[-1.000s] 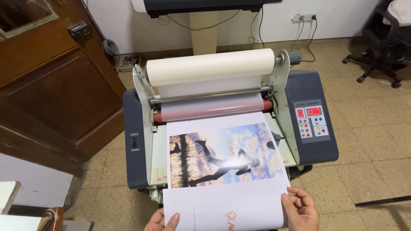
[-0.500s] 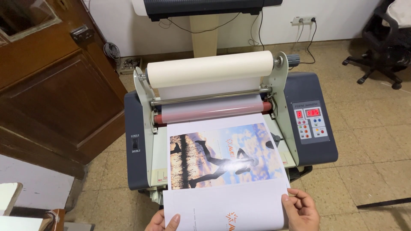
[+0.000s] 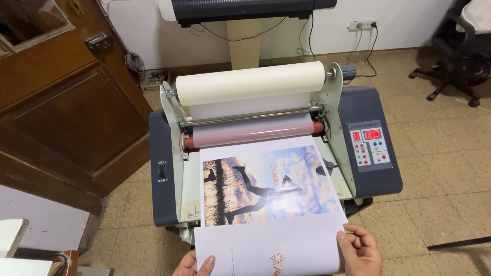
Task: Feeding and aligning printed sheets into a thermal laminating machine for processing.
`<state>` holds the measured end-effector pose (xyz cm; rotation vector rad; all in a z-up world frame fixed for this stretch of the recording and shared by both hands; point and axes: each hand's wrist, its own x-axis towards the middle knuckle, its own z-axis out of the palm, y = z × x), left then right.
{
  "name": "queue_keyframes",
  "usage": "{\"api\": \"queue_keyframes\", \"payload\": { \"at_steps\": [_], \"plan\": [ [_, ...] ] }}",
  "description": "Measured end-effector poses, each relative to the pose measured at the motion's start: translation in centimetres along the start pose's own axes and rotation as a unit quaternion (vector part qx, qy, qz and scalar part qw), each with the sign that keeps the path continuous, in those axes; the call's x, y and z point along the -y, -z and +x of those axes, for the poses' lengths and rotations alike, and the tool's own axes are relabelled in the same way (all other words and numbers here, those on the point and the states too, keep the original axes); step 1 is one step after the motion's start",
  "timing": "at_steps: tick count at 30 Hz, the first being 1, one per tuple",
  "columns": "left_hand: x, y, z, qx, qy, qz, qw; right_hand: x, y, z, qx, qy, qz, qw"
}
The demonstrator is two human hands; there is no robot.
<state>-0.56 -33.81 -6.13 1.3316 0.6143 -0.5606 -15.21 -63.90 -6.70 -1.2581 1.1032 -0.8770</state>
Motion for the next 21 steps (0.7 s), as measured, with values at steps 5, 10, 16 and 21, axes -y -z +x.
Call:
{"api": "queue_keyframes", "payload": {
  "at_steps": [5,10,16,21],
  "plan": [
    [0.0,0.0,0.1,-0.005,0.0,0.019,1.0,-0.2,0.2,0.4,0.007,-0.011,-0.001,1.0],
    [0.0,0.2,0.5,-0.004,0.002,0.021,1.0,-1.7,0.6,1.2,0.02,0.005,0.011,1.0],
    [0.0,0.2,0.2,0.001,-0.011,0.019,1.0,-2.3,0.8,1.8,0.032,0.014,0.011,0.999],
    [-0.1,0.0,0.0,-0.003,-0.011,0.01,1.0,-2.3,0.7,1.8,0.022,0.002,0.003,1.0]
  ]
}}
